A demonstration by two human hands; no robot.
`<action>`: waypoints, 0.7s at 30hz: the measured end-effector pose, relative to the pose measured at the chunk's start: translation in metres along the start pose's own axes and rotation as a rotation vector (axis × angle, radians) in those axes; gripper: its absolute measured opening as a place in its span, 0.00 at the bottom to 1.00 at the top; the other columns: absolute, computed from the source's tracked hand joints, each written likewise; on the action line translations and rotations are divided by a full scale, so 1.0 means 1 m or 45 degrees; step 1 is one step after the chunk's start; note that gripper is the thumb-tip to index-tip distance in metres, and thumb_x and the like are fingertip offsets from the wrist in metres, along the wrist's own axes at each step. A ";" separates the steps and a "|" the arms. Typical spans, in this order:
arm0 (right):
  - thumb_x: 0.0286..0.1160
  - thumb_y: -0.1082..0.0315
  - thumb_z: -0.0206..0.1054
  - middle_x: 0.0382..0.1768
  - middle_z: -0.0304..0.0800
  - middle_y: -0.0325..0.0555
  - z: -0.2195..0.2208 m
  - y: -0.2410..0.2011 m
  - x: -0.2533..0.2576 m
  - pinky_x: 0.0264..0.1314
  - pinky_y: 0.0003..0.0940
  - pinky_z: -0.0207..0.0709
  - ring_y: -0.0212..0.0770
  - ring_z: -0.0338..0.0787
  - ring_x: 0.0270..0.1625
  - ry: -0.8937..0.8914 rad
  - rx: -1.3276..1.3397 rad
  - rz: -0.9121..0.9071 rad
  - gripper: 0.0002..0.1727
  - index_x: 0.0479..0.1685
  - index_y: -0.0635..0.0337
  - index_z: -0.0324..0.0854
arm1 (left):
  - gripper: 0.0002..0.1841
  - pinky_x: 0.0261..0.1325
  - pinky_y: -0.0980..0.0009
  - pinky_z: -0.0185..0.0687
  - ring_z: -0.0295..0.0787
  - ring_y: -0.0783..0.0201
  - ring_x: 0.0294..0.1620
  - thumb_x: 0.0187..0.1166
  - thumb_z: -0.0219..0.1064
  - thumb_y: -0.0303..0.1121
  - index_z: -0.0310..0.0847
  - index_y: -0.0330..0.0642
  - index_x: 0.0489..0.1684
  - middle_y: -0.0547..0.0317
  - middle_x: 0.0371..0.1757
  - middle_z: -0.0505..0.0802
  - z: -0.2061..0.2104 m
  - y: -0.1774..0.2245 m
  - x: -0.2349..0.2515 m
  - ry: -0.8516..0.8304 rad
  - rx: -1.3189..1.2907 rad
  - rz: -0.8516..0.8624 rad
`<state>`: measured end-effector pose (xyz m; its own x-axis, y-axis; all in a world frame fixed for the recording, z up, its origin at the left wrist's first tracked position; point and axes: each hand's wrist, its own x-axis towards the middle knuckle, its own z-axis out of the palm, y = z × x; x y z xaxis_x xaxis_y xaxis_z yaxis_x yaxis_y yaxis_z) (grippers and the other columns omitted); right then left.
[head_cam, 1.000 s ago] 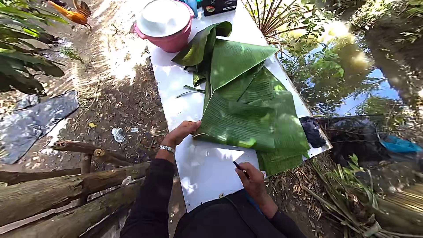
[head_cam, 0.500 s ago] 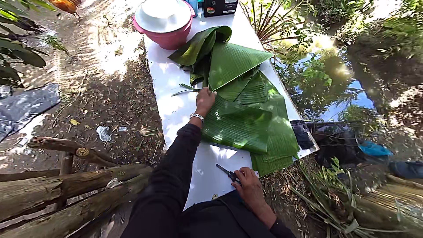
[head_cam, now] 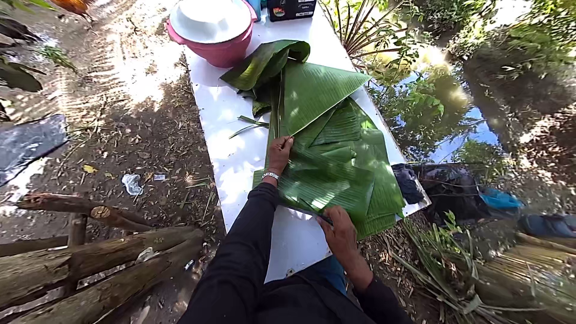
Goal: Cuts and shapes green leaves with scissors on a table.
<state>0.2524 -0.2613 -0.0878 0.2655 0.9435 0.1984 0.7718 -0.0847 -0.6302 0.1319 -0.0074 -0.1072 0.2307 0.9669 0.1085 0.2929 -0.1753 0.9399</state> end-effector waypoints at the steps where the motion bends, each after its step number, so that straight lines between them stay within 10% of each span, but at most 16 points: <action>1: 0.80 0.56 0.68 0.37 0.89 0.53 0.002 0.002 0.018 0.39 0.49 0.86 0.50 0.91 0.39 0.046 0.002 0.038 0.17 0.44 0.65 0.87 | 0.16 0.70 0.49 0.78 0.86 0.47 0.62 0.91 0.59 0.36 0.86 0.33 0.59 0.39 0.56 0.91 -0.002 0.003 -0.008 0.021 0.021 0.021; 5: 0.84 0.49 0.63 0.38 0.93 0.53 0.014 0.015 0.080 0.45 0.58 0.83 0.53 0.93 0.39 -0.180 0.114 0.423 0.24 0.65 0.59 0.82 | 0.15 0.70 0.51 0.77 0.89 0.47 0.59 0.87 0.62 0.33 0.90 0.29 0.53 0.38 0.50 0.94 0.012 -0.027 0.011 0.126 0.025 0.103; 7: 0.79 0.53 0.70 0.38 0.92 0.48 0.026 0.028 0.095 0.47 0.48 0.83 0.43 0.90 0.38 -0.173 0.350 0.503 0.20 0.60 0.59 0.86 | 0.15 0.70 0.49 0.78 0.88 0.45 0.60 0.89 0.61 0.35 0.88 0.31 0.55 0.38 0.53 0.92 0.011 -0.030 0.007 0.098 0.056 0.143; 11: 0.84 0.72 0.66 0.32 0.90 0.49 0.033 0.027 0.105 0.12 0.21 0.66 0.29 0.76 0.15 -0.219 1.243 0.987 0.18 0.69 0.68 0.76 | 0.15 0.71 0.46 0.77 0.86 0.44 0.63 0.89 0.63 0.38 0.88 0.37 0.58 0.42 0.58 0.92 0.007 -0.022 -0.008 0.105 0.090 0.143; 14: 0.86 0.79 0.54 0.45 0.90 0.52 0.033 0.030 0.104 0.10 0.19 0.63 0.27 0.73 0.14 -0.394 1.805 1.257 0.23 0.77 0.56 0.63 | 0.14 0.71 0.45 0.75 0.86 0.46 0.62 0.88 0.64 0.38 0.89 0.39 0.57 0.45 0.57 0.92 0.009 -0.027 -0.012 0.141 0.097 0.167; 17: 0.95 0.63 0.45 0.45 0.91 0.52 0.034 0.024 0.104 0.23 0.20 0.82 0.33 0.89 0.27 -0.347 2.254 1.423 0.13 0.63 0.59 0.70 | 0.14 0.71 0.46 0.75 0.86 0.46 0.63 0.88 0.63 0.37 0.89 0.37 0.56 0.44 0.56 0.92 0.008 -0.027 -0.010 0.142 0.112 0.175; 21: 0.95 0.48 0.38 0.58 0.89 0.59 0.035 0.022 0.101 0.53 0.38 0.92 0.51 0.95 0.55 -0.093 2.670 1.518 0.30 0.70 0.66 0.69 | 0.14 0.71 0.46 0.76 0.86 0.46 0.62 0.88 0.64 0.37 0.90 0.38 0.56 0.45 0.56 0.92 0.009 -0.031 -0.009 0.167 0.118 0.223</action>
<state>0.2762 -0.1562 -0.1082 -0.0745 0.7628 -0.6423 -0.9934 -0.1134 -0.0195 0.1287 -0.0125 -0.1404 0.1652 0.9349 0.3142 0.3443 -0.3532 0.8699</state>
